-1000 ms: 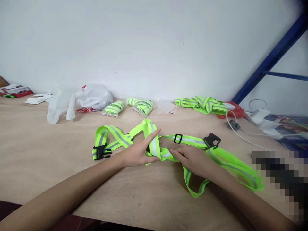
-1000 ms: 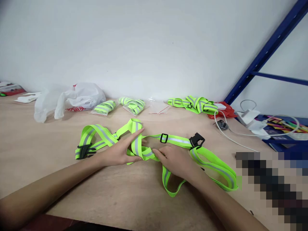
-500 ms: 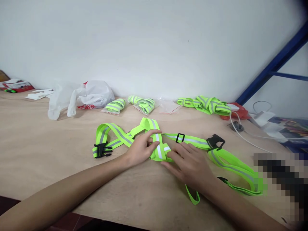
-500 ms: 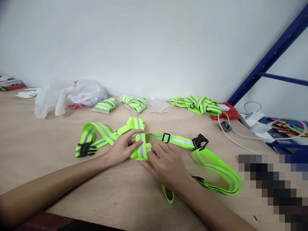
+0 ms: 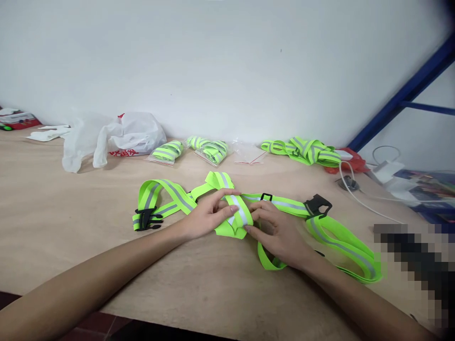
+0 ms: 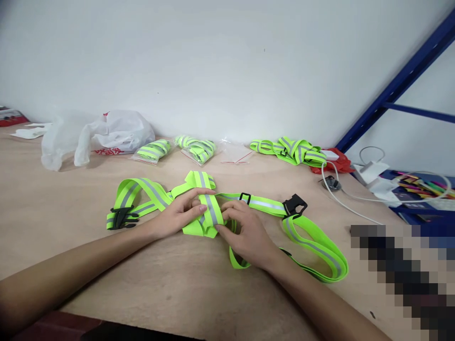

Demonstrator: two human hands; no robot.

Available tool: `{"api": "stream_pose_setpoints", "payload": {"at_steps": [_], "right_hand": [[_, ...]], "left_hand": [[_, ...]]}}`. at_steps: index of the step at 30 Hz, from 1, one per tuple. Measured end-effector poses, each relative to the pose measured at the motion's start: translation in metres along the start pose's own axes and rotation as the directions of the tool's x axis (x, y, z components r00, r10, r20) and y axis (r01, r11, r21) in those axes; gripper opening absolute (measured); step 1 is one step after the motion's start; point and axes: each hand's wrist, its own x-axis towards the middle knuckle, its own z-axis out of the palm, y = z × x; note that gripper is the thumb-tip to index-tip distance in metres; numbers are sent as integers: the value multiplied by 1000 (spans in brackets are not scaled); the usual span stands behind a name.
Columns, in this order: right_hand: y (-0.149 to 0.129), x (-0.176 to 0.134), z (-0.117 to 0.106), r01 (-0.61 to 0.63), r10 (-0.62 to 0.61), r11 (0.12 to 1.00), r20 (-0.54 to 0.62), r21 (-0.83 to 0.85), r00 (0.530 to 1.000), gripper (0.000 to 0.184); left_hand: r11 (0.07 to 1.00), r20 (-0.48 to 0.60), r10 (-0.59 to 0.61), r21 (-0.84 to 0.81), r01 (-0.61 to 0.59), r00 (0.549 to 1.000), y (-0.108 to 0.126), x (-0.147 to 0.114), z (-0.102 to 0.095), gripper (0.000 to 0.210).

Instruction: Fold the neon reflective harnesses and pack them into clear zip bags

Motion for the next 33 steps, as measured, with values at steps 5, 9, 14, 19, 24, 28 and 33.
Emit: {"api": "stream_pose_setpoints", "payload": {"at_steps": [5, 9, 14, 19, 24, 28, 33], "right_hand": [[2, -2, -11, -182, 189, 967, -23, 178, 982, 20], [11, -5, -13, -248, 266, 932, -37, 264, 963, 29], [19, -3, -16, -283, 336, 871, -66, 402, 940, 33], [19, 2, -19, -268, 395, 825, -166, 498, 904, 41], [18, 2, -15, -298, 409, 839, -167, 455, 897, 41], [16, 3, -14, -363, 433, 825, -71, 433, 899, 41], [26, 5, -19, -414, 419, 837, 66, 359, 906, 45]], "left_hand": [[998, 147, -7, 63, -2, 989, 4, -5, -12, 71], [934, 125, 36, 349, -78, 992, 11, -7, -20, 70], [839, 206, 191, 473, -269, 960, 12, -6, -27, 42], [821, 246, 235, 467, -328, 940, 11, -3, -34, 22], [641, 378, 175, 657, -396, 909, 19, -6, -40, 40], [456, 472, 183, 737, -499, 863, 22, -6, -36, 15], [640, 421, 226, 616, -460, 879, 23, -5, -39, 16]]}}
